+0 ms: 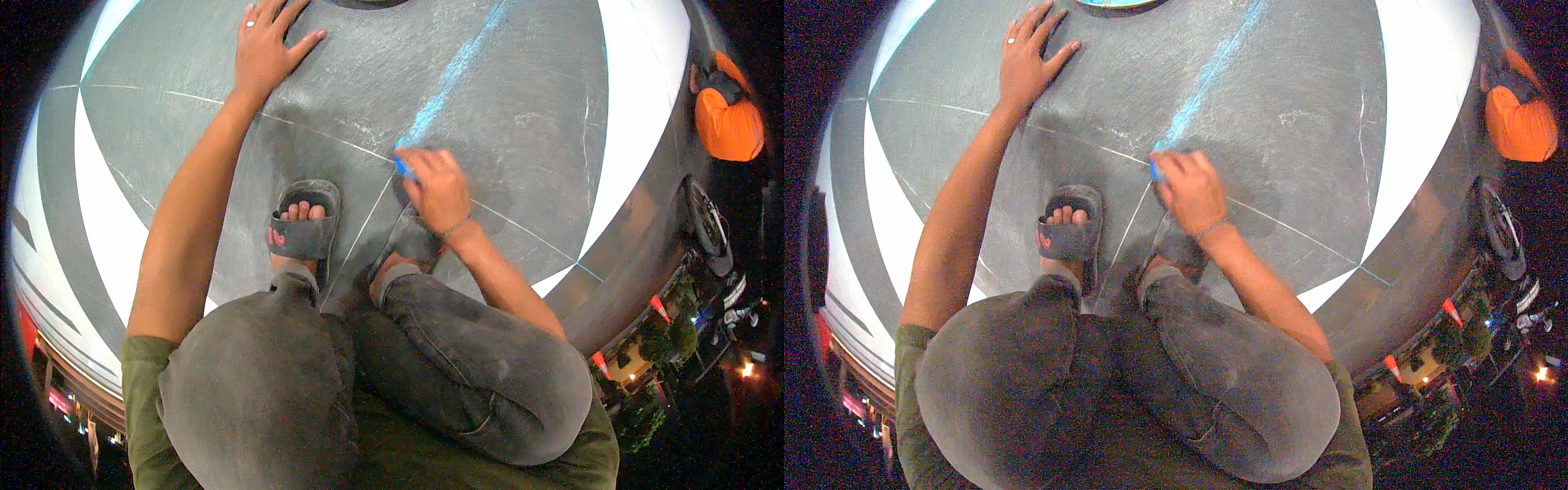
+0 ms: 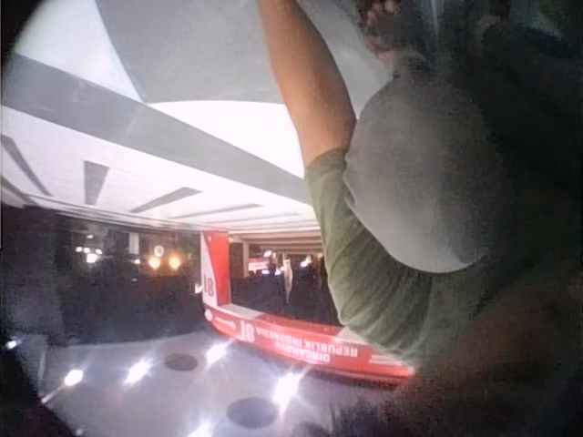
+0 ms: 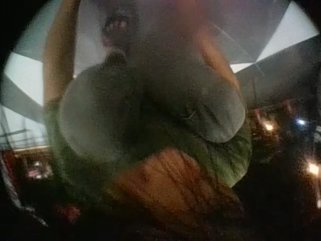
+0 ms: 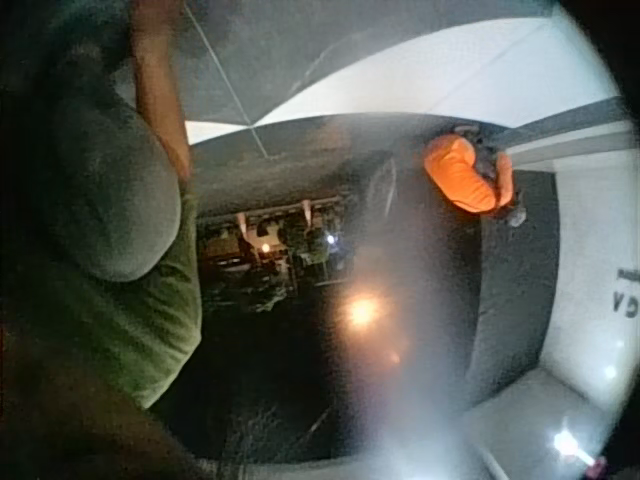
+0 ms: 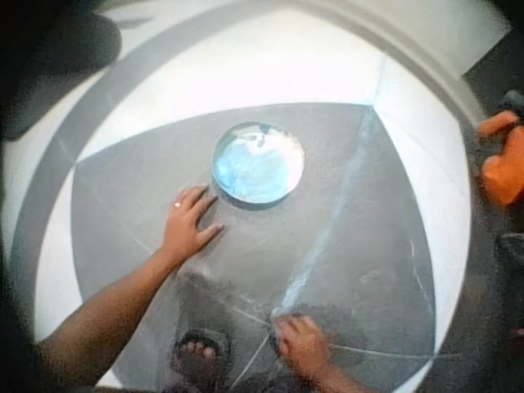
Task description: The person sits on a tiled floor and uses a blue sponge to apply blue grout from a small bowl into the seams between the tiles. They repeatedly dip the sponge into the bowl and wipe the grout along the tile lines.
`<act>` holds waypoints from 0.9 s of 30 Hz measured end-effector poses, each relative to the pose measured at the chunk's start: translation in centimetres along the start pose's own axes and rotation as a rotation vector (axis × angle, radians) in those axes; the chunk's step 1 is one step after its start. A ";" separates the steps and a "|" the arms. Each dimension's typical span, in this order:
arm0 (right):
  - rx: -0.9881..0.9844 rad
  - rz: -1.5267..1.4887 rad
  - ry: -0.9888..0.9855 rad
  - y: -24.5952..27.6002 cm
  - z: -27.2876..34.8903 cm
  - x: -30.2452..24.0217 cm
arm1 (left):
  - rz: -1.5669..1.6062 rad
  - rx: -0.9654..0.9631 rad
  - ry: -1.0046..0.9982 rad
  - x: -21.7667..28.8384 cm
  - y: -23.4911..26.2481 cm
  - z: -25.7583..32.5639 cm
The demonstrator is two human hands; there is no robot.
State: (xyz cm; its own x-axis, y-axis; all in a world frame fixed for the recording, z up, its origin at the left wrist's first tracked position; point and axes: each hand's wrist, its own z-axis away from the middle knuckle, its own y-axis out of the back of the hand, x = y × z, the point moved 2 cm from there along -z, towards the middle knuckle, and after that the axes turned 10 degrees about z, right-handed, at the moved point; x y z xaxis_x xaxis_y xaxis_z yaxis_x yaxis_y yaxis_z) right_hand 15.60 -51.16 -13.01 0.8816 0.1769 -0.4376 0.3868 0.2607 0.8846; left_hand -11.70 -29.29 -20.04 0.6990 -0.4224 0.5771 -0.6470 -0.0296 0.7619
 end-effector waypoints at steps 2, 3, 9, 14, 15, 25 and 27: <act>-0.117 -0.066 0.040 -0.2 0.9 -0.7 | -0.005 -0.009 -0.027 0.2 0.2 0.0; -0.039 -0.062 0.056 0.1 0.7 -0.3 | -0.007 -0.006 -0.031 0.3 0.3 0.0; 0.130 0.212 0.033 1.0 -1.1 2.7 | -0.031 0.001 -0.043 0.2 0.0 -0.2; -0.182 0.084 0.144 -0.7 2.1 0.3 | -0.097 0.021 -0.132 -0.9 -0.5 1.0; -0.264 0.010 0.154 -0.5 2.1 0.1 | -0.086 0.014 -0.135 -1.2 -0.4 1.0; 0.110 0.161 -0.013 0.4 -3.0 4.4 | -0.035 -0.014 -0.136 -1.4 -0.3 2.2; 0.095 0.116 0.053 -1.2 -0.2 2.0 | -0.056 -0.024 -0.122 -1.4 0.2 2.8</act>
State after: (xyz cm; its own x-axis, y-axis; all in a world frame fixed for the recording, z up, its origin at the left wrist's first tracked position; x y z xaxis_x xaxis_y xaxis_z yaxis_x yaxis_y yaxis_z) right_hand 16.89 -50.90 -14.96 0.9075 0.2509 -0.3369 0.3090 0.1446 0.9400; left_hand -13.67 -31.25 -21.55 0.6905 -0.5277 0.4948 -0.5997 -0.0351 0.7994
